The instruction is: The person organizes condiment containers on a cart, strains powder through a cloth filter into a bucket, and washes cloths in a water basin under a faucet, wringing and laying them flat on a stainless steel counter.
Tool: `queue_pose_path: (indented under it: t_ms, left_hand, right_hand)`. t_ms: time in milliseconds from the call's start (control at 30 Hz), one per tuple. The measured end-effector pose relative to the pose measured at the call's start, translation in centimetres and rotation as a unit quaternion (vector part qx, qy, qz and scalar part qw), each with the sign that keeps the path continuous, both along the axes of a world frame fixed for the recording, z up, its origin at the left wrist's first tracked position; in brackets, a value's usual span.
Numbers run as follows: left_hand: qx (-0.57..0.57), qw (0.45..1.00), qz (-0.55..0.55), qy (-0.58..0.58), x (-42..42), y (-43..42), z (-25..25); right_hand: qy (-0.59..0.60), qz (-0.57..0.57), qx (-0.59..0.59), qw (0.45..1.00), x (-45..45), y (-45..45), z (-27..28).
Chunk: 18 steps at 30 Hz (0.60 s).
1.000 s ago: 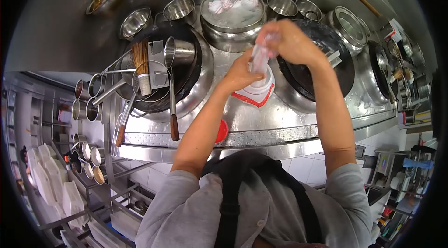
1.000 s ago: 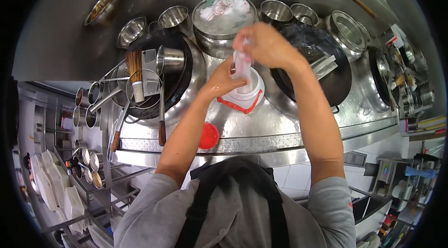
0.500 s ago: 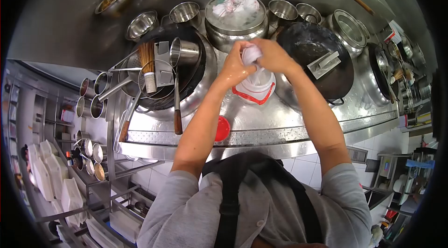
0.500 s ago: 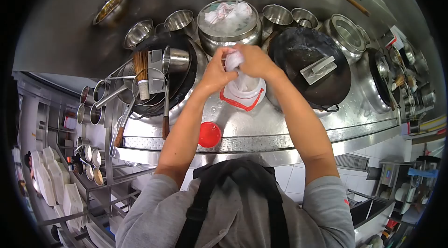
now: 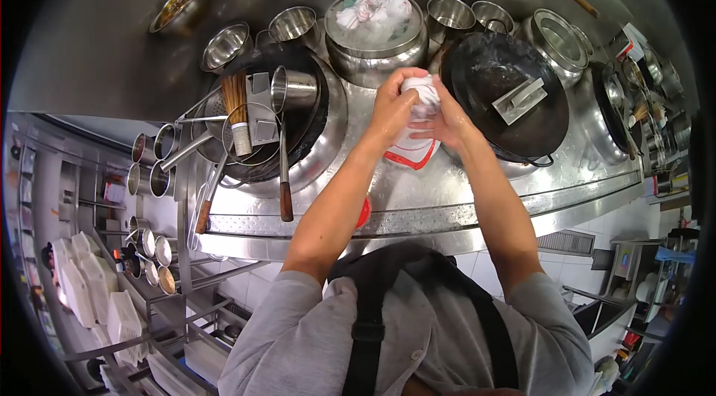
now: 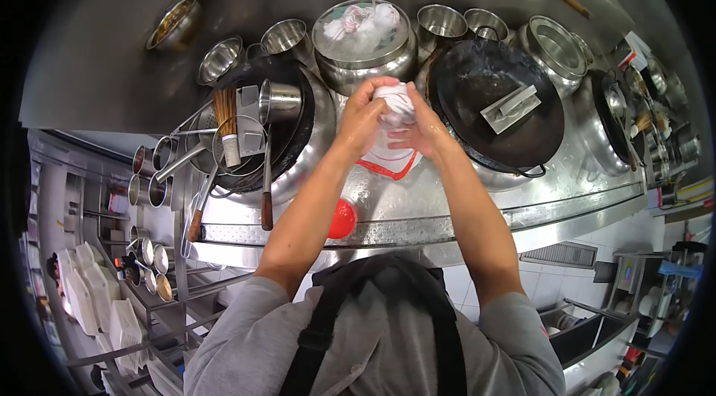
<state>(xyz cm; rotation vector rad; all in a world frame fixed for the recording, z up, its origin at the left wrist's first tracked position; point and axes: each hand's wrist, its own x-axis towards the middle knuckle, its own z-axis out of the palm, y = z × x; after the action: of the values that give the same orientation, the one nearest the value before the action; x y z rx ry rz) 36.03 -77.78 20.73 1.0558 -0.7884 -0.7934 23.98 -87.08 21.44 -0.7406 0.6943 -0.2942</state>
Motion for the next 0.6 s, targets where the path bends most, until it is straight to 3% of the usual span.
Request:
queue_pose_path:
  t_ms: [67,100,200,300,500,600]
  left_hand:
    - [0.037,0.998,-0.037,0.042,-0.3,0.6,-0.6]
    - [0.043,0.992,0.058,-0.103,-0.5,0.1,-2.5]
    - [0.143,0.951,0.16,-0.224,0.0,-0.6,-5.1]
    - [0.17,0.951,0.158,-0.206,-0.1,-0.3,-4.4]
    - [0.221,0.904,0.24,-0.278,-0.7,-1.1,-4.5]
    - [0.234,0.909,0.263,-0.223,-1.1,-1.5,-4.4]
  right_hand:
    - [-0.07,-0.045,0.035,0.996,1.0,-0.4,-2.2]
    - [-0.078,-0.08,0.025,0.993,2.0,-1.2,-4.3]
    - [-0.057,-0.125,0.01,0.99,3.2,-1.1,-4.6]
    - [-0.024,-0.139,-0.011,0.99,4.1,-0.6,-4.3]
    - [0.009,-0.19,-0.083,0.978,6.2,-0.6,-5.7]
    - [0.027,-0.234,-0.133,0.963,7.0,0.2,-5.1]
